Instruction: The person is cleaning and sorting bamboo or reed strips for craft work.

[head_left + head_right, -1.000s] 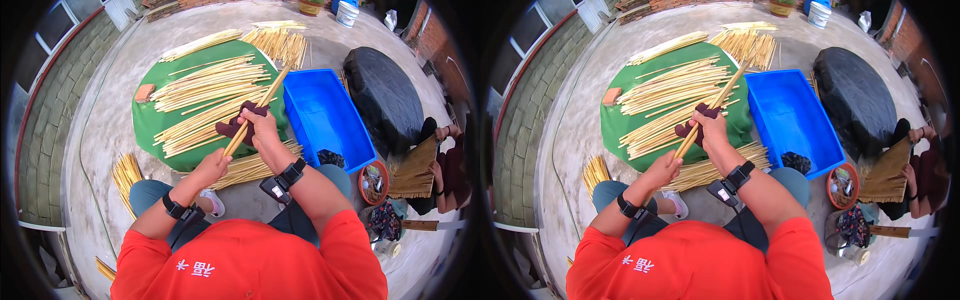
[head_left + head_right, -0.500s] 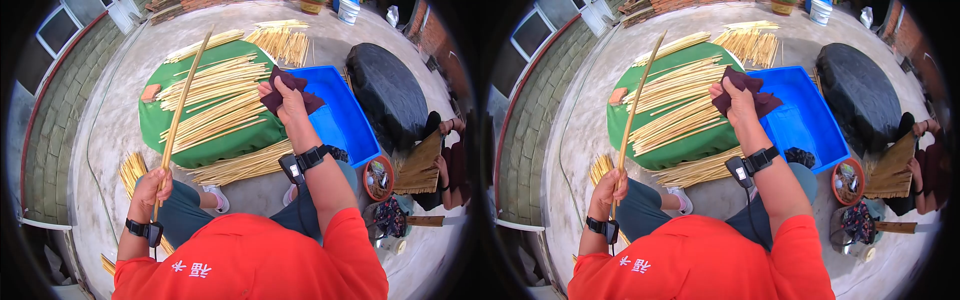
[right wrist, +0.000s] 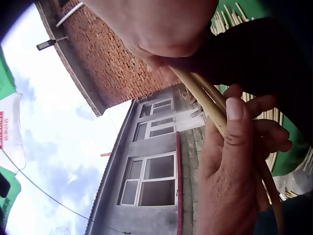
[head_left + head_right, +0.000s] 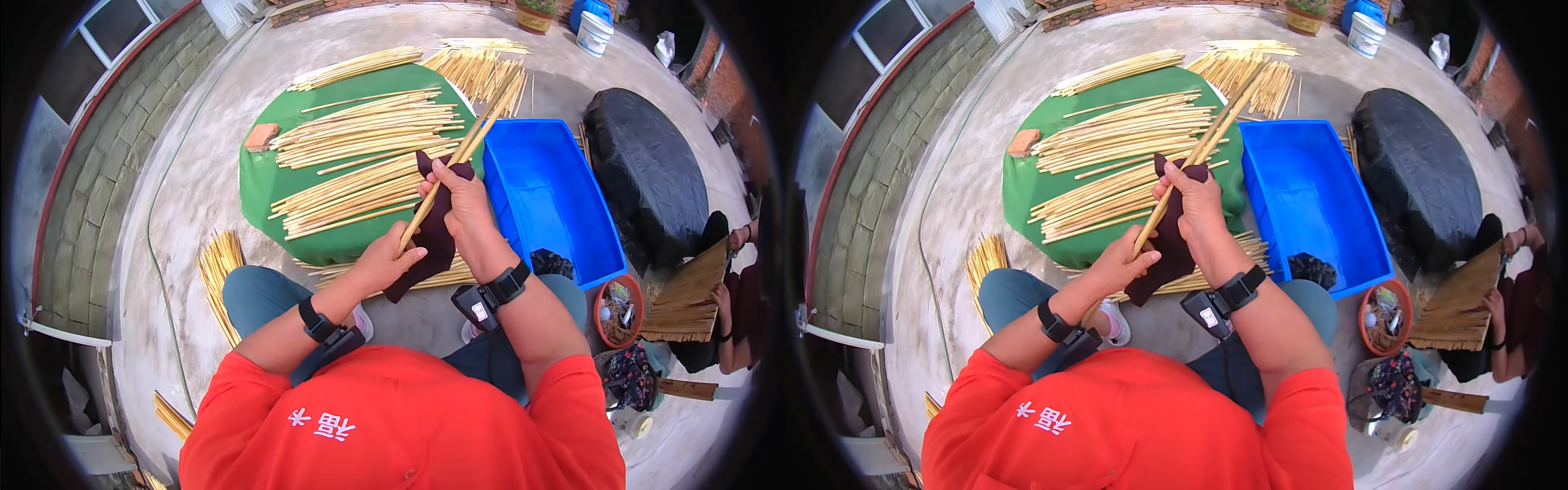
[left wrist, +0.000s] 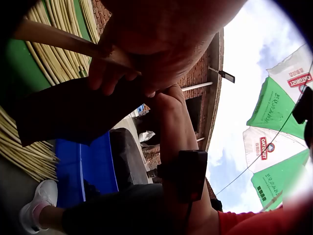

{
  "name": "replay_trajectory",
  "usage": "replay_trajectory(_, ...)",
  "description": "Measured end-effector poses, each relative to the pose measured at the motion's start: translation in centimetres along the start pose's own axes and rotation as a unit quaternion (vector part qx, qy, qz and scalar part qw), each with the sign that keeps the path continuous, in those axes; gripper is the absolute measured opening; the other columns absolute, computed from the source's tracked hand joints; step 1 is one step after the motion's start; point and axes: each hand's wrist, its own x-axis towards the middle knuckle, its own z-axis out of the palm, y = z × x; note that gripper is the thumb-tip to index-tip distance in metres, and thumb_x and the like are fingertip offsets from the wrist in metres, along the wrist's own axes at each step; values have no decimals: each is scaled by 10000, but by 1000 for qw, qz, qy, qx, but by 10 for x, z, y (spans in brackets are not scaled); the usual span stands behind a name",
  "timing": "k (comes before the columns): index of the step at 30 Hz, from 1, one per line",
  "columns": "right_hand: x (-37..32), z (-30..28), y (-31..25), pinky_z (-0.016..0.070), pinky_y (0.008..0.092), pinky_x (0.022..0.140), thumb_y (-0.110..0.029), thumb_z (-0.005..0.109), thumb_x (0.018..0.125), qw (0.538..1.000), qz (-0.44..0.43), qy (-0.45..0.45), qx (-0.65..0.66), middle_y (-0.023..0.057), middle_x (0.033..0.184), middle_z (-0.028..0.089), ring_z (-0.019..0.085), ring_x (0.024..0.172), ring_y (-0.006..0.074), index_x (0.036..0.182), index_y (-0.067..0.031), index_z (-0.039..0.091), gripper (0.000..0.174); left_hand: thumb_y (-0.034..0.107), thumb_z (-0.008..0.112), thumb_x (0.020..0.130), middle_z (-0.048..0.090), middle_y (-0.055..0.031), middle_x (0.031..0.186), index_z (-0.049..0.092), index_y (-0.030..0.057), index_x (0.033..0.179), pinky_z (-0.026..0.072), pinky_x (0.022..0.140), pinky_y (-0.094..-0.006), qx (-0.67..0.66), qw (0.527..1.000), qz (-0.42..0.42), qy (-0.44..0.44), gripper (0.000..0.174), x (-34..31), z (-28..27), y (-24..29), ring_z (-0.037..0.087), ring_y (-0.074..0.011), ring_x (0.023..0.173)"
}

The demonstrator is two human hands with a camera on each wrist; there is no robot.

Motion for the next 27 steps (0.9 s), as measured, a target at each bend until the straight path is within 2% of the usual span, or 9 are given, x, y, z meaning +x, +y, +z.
replay_trajectory(3, -1, -1, 12, 511, 285, 516, -67, 684, 752, 1000, 13, -9, -4, 74, 666, 569, 577, 548, 184, 834, -26, 534, 176, 202, 470, 914, 465, -21, 608, 437, 51, 1013, 387, 480, -233, 152, 982, 81, 78, 184, 8, 2, -22, 462, -89, 508)
replay_trajectory(7, 7, -2, -16, 535, 298, 551, -64, 655, 779, 999, 6, 46, 16, 108, 692, 573, 589, 576, 189, 832, 1, 521, 157, 242, 428, 933, 478, -19, 612, 415, 71, 928, 308, 401, -223, 73, 997, 35, 10, 172, -5, -9, -22, 380, -69, 435)
replay_trajectory(9, 27, -16, -50, 547, 315, 569, -63, 627, 803, 994, -38, 60, 79, 120, 703, 572, 592, 588, 198, 835, 20, 519, 140, 261, 424, 936, 489, -24, 616, 407, 84, 917, 277, 374, -192, -26, 991, -67, -111, 179, -30, -20, -25, 345, -41, 417)
replay_trajectory(13, 28, -28, -84, 548, 330, 673, -120, 572, 856, 983, -150, 54, 96, 131, 755, 596, 619, 683, 237, 849, 46, 522, 173, 284, 451, 927, 511, -48, 628, 399, 96, 915, 288, 374, -170, -119, 972, -77, -186, 195, -48, -43, -45, 353, -24, 409)
replay_trajectory(17, 62, -64, -108, 505, 364, 811, -195, 502, 900, 958, -228, 103, 139, 161, 885, 595, 606, 848, 283, 907, 62, 511, 257, 265, 472, 919, 552, -86, 662, 425, 73, 918, 352, 389, -182, -139, 973, -93, -160, 197, -57, -62, -32, 391, -62, 398)
replay_trajectory(19, 51, -55, -108, 485, 396, 840, -195, 536, 881, 972, -188, 117, 82, 184, 968, 577, 593, 908, 305, 996, 56, 510, 277, 257, 467, 922, 583, -106, 700, 453, 84, 929, 392, 409, -205, -306, 952, -27, 1, 173, -50, -83, -29, 467, -88, 450)
replay_trajectory(21, 42, -42, -87, 488, 407, 829, -172, 569, 861, 991, -116, 53, 41, 188, 973, 579, 593, 923, 316, 1021, 53, 507, 283, 241, 457, 927, 587, -125, 720, 458, 86, 940, 420, 440, -229, -314, 948, -35, -21, 155, -43, -99, -33, 497, -114, 496)
replay_trajectory(24, 34, -28, -58, 532, 388, 708, -117, 614, 825, 998, -64, -24, -5, 189, 920, 602, 627, 831, 307, 1034, 45, 506, 286, 210, 435, 935, 585, -159, 792, 453, 77, 933, 408, 465, -214, -432, 885, 62, 161, 135, -14, -98, -13, 484, -111, 511)
replay_trajectory(27, 16, -14, -48, 544, 357, 632, -117, 628, 816, 998, -40, -27, -34, 176, 862, 617, 642, 744, 282, 1001, 38, 522, 264, 201, 435, 935, 576, -153, 780, 444, 68, 939, 363, 427, -208, -414, 895, 96, 131, 133, -3, -107, -10, 422, -93, 470)
